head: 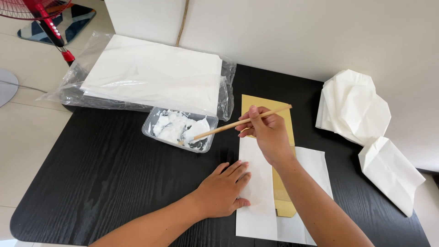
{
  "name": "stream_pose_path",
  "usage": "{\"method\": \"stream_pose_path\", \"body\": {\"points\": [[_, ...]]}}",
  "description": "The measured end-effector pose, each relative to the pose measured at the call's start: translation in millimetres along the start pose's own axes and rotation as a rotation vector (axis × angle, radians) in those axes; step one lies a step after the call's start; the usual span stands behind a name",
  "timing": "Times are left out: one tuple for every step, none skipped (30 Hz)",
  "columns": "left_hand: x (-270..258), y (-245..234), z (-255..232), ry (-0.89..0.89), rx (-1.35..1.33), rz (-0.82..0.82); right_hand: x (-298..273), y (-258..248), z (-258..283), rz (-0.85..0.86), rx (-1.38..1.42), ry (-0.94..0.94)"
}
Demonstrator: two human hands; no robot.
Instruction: Folding white paper around a gold cardboard template and applying glue with a brush to create a sleeve.
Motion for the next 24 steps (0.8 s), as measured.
{"method": "stream_pose_path", "body": {"points": [[0,-1,0,0.0,-0.01,0.002,4,1,-5,0.003,0.008,0.035],[1,-1,0,-0.001,-0.02,0.004,7,1,-9,0.007,0.017,0.07],[1,-2,0,0.002,-0.026,0.007,12,-1,-14,0.004,0.015,0.076],[1,-4,-1,-0.004,-0.031,0.018,16,-1,-21,0.027,0.043,0.125],[1,-6,-1,-0.014,-0.032,0.025,21,-1,-26,0.057,0.07,0.169],[2,-6,-1,-0.016,-0.034,0.023,21,-3,-21,0.059,0.068,0.17],[1,-7,-1,-0.012,-0.017,-0.007,19,-5,-18,0.077,0.03,0.268],[1,-8,-1,-0.009,0.0,-0.038,17,-7,-16,0.096,-0.008,0.365],[0,-9,0,-0.005,0.002,-0.033,16,-14,-18,0.092,-0.002,0.365],[0,-10,1,-0.005,-0.01,-0.026,14,-20,-20,0.117,-0.019,0.398],[1,-11,1,0.003,-0.025,-0.018,11,-30,-22,0.135,-0.036,0.432],[0,-14,0,0.013,-0.025,-0.012,7,-45,-23,0.124,-0.032,0.433],[1,-17,0,0.011,-0.048,0.01,3,-61,-24,0.126,-0.091,0.399],[2,-20,1,0.008,-0.07,0.033,-2,-77,-24,0.128,-0.15,0.365],[1,-19,0,0.027,-0.075,0.039,-17,-96,-16,0.109,-0.149,0.371],[1,-18,0,0.016,-0.065,0.035,-33,-117,-7,0.026,-0.331,0.394],[0,-18,1,0.002,-0.051,0.028,-48,-137,2,-0.055,-0.513,0.415],[2,-19,0,0.017,-0.052,0.032,-68,-150,8,-0.07,-0.512,0.419],[4,-19,1,-0.008,-0.047,0.066,-90,-166,12,-0.198,-0.591,0.537],[6,-19,2,-0.033,-0.042,0.1,-114,-182,17,-0.327,-0.667,0.656],[8,-19,2,-0.018,-0.038,0.104,-133,-199,-1,-0.342,-0.661,0.658],[11,-19,3,-0.035,-0.018,0.119,-153,-216,-19,-0.371,-0.701,0.733],[14,-18,3,-0.052,-0.001,0.136,-175,-234,-37,-0.399,-0.74,0.811],[21,-17,0,-0.038,0.0,0.141,-191,-229,-35,-0.412,-0.734,0.818]]}}
Point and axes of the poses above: each hand's wrist, its own x-axis towards the middle knuckle, its own y-axis out of the palm, z = x × y, the point moved 3 cm from there along x, towards the middle knuckle, and after that the axes turned 7 degrees about z, right-handed, at the moved point
